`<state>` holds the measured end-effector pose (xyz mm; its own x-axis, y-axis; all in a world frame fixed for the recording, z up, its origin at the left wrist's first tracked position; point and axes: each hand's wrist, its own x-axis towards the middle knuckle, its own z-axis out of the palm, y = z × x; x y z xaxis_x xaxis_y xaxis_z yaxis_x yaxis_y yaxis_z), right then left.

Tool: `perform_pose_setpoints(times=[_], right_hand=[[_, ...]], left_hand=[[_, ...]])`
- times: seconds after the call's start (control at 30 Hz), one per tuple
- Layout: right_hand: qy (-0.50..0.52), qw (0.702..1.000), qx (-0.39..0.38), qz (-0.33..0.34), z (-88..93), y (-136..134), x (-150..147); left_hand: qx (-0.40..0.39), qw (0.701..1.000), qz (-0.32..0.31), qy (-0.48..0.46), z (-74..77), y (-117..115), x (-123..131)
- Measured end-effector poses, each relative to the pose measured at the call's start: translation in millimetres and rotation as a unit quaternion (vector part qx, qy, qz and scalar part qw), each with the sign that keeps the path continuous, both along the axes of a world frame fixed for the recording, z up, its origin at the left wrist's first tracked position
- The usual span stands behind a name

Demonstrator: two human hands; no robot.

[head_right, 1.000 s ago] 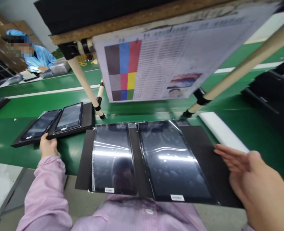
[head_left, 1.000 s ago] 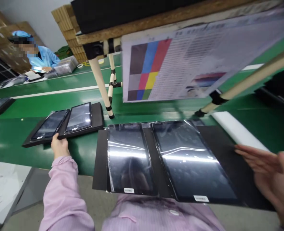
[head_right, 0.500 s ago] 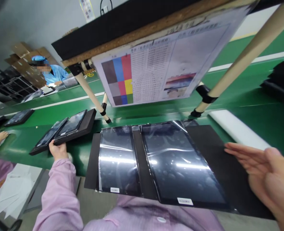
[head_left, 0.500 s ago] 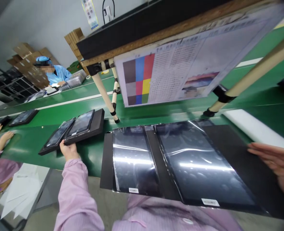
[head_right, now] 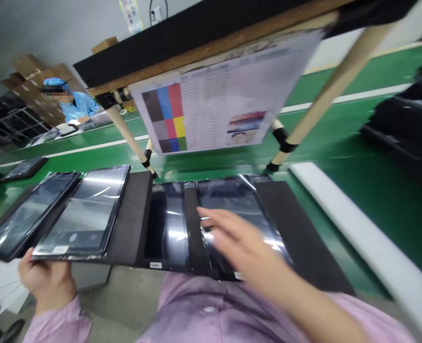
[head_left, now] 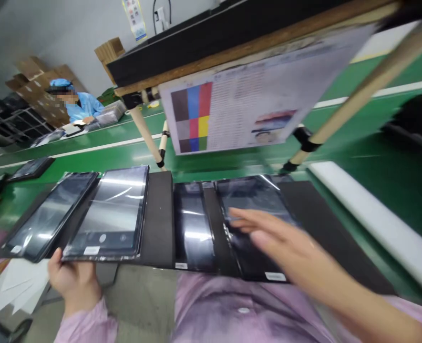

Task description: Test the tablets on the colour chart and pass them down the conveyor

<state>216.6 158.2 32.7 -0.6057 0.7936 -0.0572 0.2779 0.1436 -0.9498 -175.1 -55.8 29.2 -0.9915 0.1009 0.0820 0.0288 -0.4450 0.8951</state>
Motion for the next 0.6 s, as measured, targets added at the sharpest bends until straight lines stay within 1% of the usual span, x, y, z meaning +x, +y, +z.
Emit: perform_pose_setpoints(times=[0.03,0.07,0.1,0.13,0.17,0.2,0.27,0.3,0.33,0.4,0.47,0.53,0.6], right_hand=[[0.032,0.996,-0.071,0.052,3.5,-17,-12],[0.071,0.982,-0.142,0.106,5.1,-30,-22],[0.117,0.963,-0.207,0.129,5.5,-41,-27],[0.166,0.947,-0.250,0.116,5.4,-47,-28],[0.207,0.934,-0.279,0.080,5.2,-50,-25],[0.236,0.926,-0.293,0.024,5.1,-49,-17],[0.256,0.921,-0.279,-0.087,4.1,-38,8],[0.252,0.924,-0.261,-0.125,2.5,-29,25],[0.245,0.929,-0.237,-0.144,-0.4,-18,42],[0.228,0.943,-0.178,-0.165,-9.9,5,77],[0.206,0.953,-0.137,-0.172,-22.8,26,104],[0.178,0.957,-0.148,-0.175,-35.2,43,122],[0.136,0.955,-0.184,-0.188,-43.0,54,129]], left_hand=[[-0.005,1.000,-0.018,0.000,3.5,-2,21],[-0.015,0.999,-0.037,0.005,5.3,-4,43],[-0.026,0.998,-0.060,0.003,4.9,-5,64],[-0.034,0.996,-0.082,-0.001,2.3,-5,84],[-0.038,0.994,-0.106,-0.012,-2.4,-4,104],[-0.040,0.990,-0.132,-0.031,-8.9,-2,123],[-0.043,0.980,-0.177,-0.085,-24.9,5,159],[-0.045,0.972,-0.200,-0.116,-33.1,11,177],[-0.047,0.962,-0.223,-0.147,-40.7,18,194],[-0.051,0.936,-0.283,-0.205,-52.7,33,225],[-0.054,0.903,-0.352,-0.242,-60.5,44,250],[-0.069,0.877,-0.400,-0.259,-65.2,48,265],[-0.114,0.858,-0.426,-0.262,-67.5,42,268]])
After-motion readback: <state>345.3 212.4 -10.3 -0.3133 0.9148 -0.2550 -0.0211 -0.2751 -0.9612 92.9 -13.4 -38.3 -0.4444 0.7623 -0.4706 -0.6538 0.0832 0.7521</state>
